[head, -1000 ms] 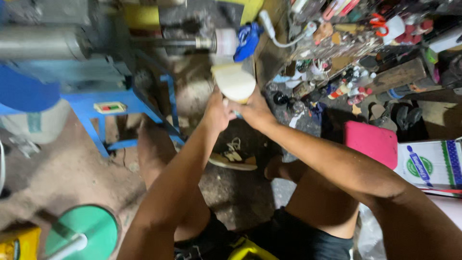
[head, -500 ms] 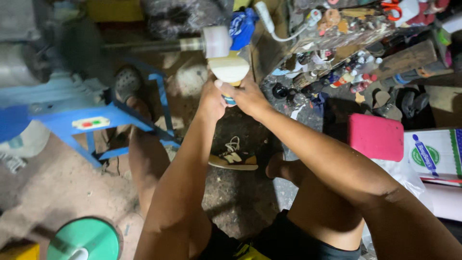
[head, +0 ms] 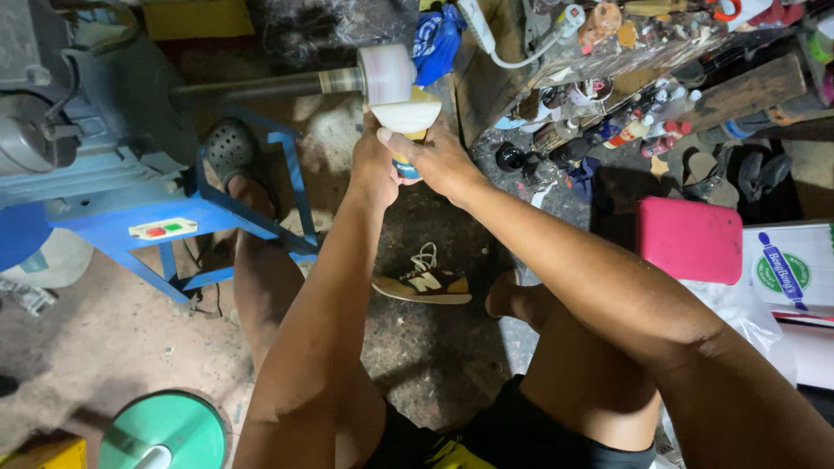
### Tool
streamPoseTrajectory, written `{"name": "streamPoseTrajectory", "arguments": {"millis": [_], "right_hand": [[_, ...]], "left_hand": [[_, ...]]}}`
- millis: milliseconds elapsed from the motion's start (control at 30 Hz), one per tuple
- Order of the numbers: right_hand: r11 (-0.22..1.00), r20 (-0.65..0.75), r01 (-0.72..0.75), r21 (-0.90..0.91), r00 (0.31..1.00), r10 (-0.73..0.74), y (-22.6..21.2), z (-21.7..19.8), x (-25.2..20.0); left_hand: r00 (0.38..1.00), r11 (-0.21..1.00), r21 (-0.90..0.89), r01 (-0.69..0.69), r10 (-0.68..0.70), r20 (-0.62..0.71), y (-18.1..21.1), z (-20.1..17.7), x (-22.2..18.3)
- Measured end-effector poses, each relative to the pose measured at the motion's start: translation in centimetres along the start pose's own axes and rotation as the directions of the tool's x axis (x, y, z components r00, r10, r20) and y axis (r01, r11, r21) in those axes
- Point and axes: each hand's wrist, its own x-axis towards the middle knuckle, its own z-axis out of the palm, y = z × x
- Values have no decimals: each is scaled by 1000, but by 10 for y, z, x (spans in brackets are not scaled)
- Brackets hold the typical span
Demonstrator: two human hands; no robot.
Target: The person holds a shoe sole and presses its edges against a spinning motorized grinding machine to smooth the material.
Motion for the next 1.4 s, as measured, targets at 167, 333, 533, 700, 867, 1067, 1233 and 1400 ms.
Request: {"name": "streamPoseTrajectory", "arguments": {"millis": [167, 333, 533, 700, 867, 1067, 1233, 1400], "right_hand": [[999, -50, -23, 25, 998, 24, -11, 6, 3], [999, -50, -29, 38, 998, 31, -3, 4, 7], [995, -59, -90, -41, 994, 87, -1, 2, 3], [999, -47, 32, -2, 998, -32, -4, 4, -5], [966, -41, 259, 10, 965, -259, 4, 2, -6], [984, 23, 174, 36, 984, -175, 11, 3, -13], [987, 9, 119, -111, 993, -118, 3, 7, -6], [998, -2, 27, -49, 1000, -27, 1, 16, 6]], "left_hand": [[996, 997, -27, -71, 72, 44, 2, 0, 6], [993, 992, 38, -117, 116, 22, -3, 1, 10], [977, 981, 21, -194, 191, 97, -12, 1, 6], [985, 986, 30, -167, 165, 50, -10, 6, -2], [989, 989, 44, -143, 142, 27, -9, 10, -12], [951, 946, 104, -308, 303, 61, -14, 5, -27], [979, 977, 75, -201, 203, -23, -4, 1, -23], [973, 971, 65, -230, 232, -9, 7, -6, -22]]}}
